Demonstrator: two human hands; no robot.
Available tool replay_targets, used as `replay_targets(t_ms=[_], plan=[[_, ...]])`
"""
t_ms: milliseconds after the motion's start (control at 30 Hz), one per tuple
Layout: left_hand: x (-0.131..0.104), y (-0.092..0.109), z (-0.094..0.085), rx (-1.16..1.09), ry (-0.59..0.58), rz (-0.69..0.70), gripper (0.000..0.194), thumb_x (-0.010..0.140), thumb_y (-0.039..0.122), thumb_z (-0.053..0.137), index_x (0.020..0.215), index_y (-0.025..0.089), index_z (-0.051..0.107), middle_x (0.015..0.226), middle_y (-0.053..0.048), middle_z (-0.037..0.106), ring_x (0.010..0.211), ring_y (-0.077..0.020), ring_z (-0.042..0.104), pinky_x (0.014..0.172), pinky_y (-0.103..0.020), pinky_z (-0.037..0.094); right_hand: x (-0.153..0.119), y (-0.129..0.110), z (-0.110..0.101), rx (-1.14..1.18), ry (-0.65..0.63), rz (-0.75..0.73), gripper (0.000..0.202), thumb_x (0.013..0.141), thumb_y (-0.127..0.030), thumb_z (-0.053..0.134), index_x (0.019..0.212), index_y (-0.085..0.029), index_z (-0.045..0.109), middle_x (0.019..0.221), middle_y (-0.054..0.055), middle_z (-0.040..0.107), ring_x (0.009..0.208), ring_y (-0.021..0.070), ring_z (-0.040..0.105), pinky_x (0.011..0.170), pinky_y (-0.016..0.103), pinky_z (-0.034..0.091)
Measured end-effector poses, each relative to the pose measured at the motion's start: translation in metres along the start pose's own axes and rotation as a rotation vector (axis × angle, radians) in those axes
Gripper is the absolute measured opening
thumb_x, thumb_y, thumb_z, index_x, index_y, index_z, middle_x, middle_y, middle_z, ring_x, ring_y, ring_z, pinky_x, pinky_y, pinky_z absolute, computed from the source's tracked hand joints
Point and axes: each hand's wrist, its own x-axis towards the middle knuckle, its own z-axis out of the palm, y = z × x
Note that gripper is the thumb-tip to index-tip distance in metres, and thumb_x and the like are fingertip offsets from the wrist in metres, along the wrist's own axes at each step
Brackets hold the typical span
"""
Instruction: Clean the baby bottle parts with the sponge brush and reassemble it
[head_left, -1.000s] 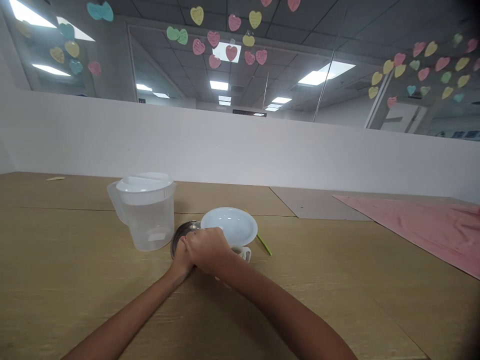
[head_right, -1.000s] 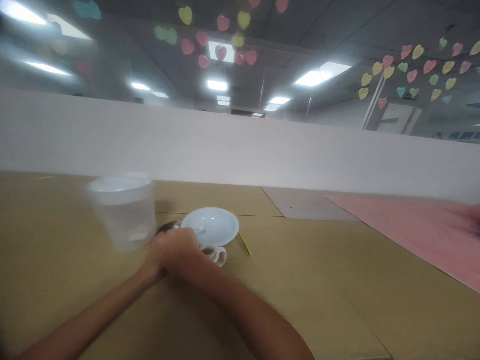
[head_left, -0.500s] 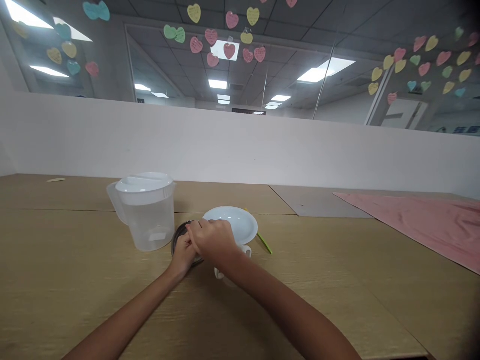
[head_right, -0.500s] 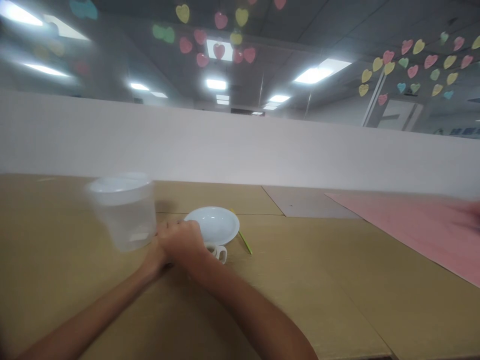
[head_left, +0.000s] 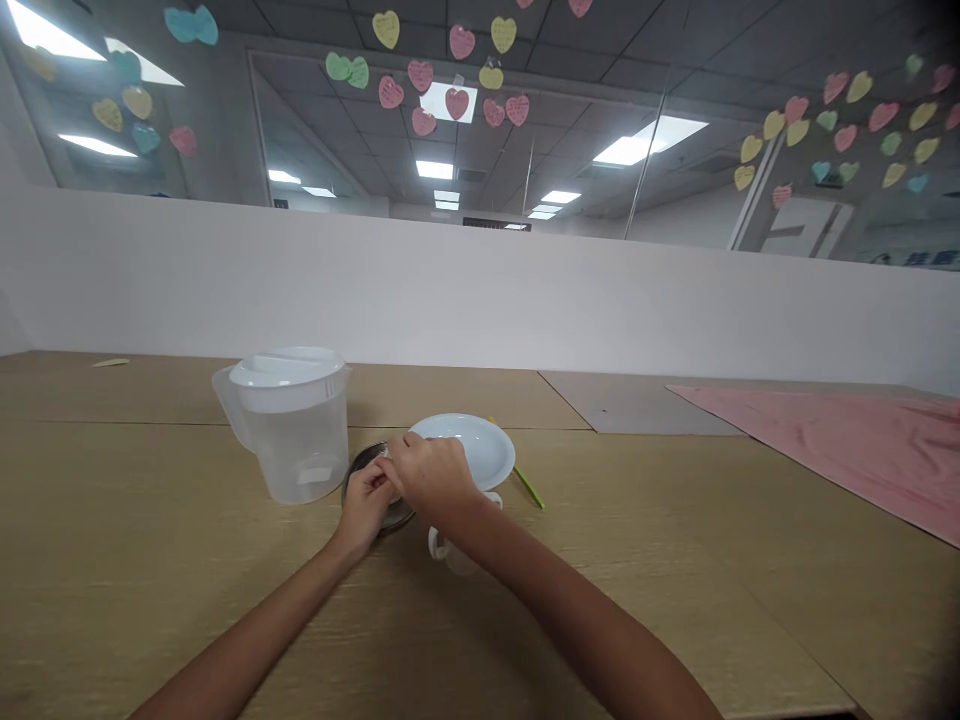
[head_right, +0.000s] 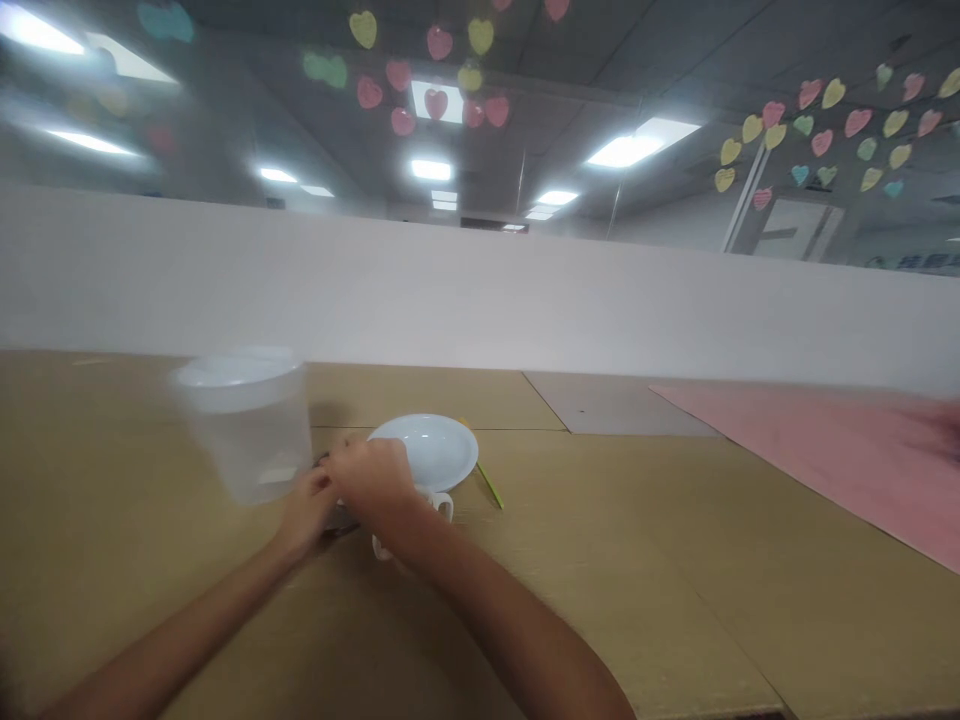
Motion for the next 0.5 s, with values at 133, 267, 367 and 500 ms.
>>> replay_targets(t_ms=[133, 267, 367, 500], plan=[[-0.001, 0.005, 0.001, 0.002, -0.018, 0.010, 0.018, 0.060, 0.032, 0.060, 0.056, 0.014, 0.064, 0.063, -0.001, 0.060, 0.064, -0.0155, 0.050, 0.059, -0.025, 0.042, 0.001, 0.002, 0.006, 0.034, 0.060, 0.033, 0.013, 0.088, -0.023, 0.042, 0.085, -0.017, 0.053, 0.078, 0.005, 0.063, 0.061, 0.0140, 0.059, 0.047, 0.022, 0.033], [-0.001, 0.010, 0.002, 0.039, -0.017, 0.026, 0.020, 0.061, 0.033, 0.059, 0.053, 0.015, 0.062, 0.064, -0.001, 0.060, 0.066, -0.0158, 0.051, 0.063, -0.026, 0.042, 0.001, 0.004, 0.003, 0.021, 0.029, 0.023, 0.008, 0.084, -0.016, 0.046, 0.082, -0.016, 0.053, 0.079, 0.005, 0.063, 0.060, 0.0138, 0.059, 0.046, 0.023, 0.032], [0.000, 0.012, 0.002, 0.036, -0.001, 0.031, 0.020, 0.059, 0.033, 0.059, 0.050, 0.015, 0.061, 0.062, -0.001, 0.059, 0.065, -0.0158, 0.050, 0.064, -0.026, 0.043, 0.000, 0.003, -0.003, 0.030, 0.009, 0.022, 0.010, 0.085, -0.016, 0.045, 0.083, -0.016, 0.055, 0.081, 0.005, 0.062, 0.062, 0.0140, 0.059, 0.045, 0.023, 0.032], [0.000, 0.013, 0.002, 0.016, 0.003, 0.017, 0.020, 0.059, 0.034, 0.058, 0.052, 0.015, 0.060, 0.061, -0.001, 0.057, 0.064, -0.0159, 0.049, 0.060, -0.026, 0.042, -0.001, 0.000, -0.012, 0.065, -0.044, 0.025, 0.011, 0.084, -0.017, 0.046, 0.084, -0.016, 0.057, 0.087, 0.007, 0.062, 0.065, 0.0134, 0.060, 0.046, 0.023, 0.035]])
